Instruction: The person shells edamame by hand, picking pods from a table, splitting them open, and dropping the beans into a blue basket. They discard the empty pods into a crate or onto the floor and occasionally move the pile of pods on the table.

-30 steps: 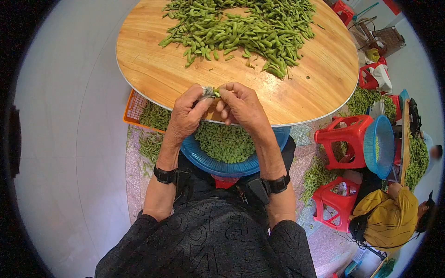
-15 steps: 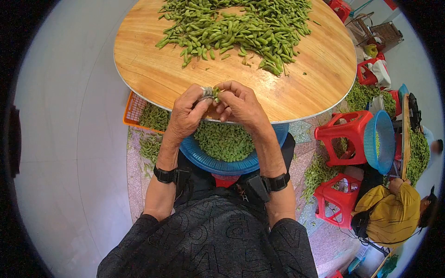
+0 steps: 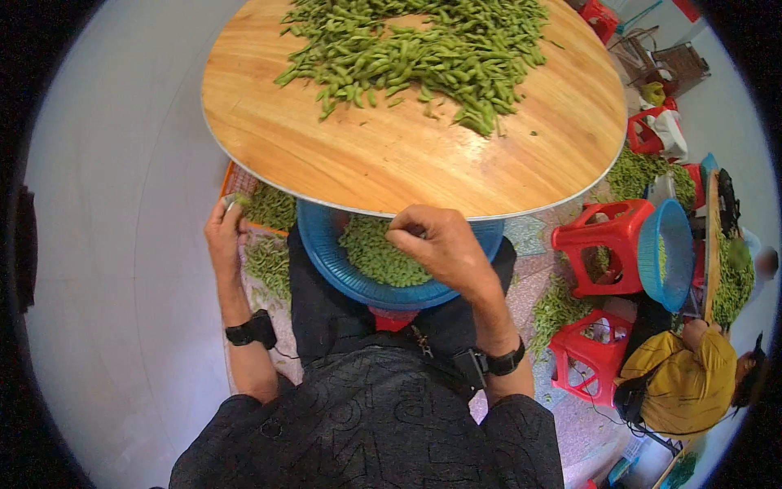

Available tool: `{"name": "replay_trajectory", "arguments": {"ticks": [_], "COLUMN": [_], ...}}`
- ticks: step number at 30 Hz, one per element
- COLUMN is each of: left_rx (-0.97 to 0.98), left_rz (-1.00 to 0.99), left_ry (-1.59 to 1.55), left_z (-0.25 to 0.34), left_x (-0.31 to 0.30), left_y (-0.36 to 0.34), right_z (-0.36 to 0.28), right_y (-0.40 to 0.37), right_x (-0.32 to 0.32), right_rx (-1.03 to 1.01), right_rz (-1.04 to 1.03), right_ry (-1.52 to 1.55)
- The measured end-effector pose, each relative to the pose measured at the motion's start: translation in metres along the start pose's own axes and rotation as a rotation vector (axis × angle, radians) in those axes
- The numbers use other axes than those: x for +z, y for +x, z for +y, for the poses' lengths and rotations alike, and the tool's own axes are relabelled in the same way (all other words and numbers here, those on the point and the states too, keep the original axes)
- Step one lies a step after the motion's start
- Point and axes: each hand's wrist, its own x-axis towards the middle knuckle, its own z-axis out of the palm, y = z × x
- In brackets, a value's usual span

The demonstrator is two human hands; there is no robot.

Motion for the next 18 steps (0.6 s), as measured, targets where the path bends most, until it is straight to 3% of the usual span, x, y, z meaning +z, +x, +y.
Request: {"name": "replay_trajectory", "arguments": {"ticks": [4, 9, 11, 13, 18], "left_rx": [-0.079, -0.083, -0.085, -0.065, -0.045], "left_rz": [-0.031, 0.009, 0.004, -0.006, -0.014], "left_ry": [0.115, 0.124, 0.133, 0.102, 0.025], "left_z": [-0.067, -0.079, -0.078, -0.067, -0.034], "left_x": [-0.042, -0.045, -0.045, -0.040, -0.024], "left_y": [0.032, 0.023, 0.019, 0.013, 0.001], "right_z": [-0.007, 0.001, 0.006, 0.017, 0.042], "right_y": [-0.006, -0.007, 0.001, 0.024, 0.070], "right_x": [-0.001, -0.006, -0.019, -0.048, -0.088], "right_rx": [-0.062, -0.015, -0.055, -0.178, -0.173], "right_rz": [0.062, 0.134, 0.452, 0.631, 0.705], "right_ry": [-0.142, -0.031, -0.027, -0.336, -0.680]}}
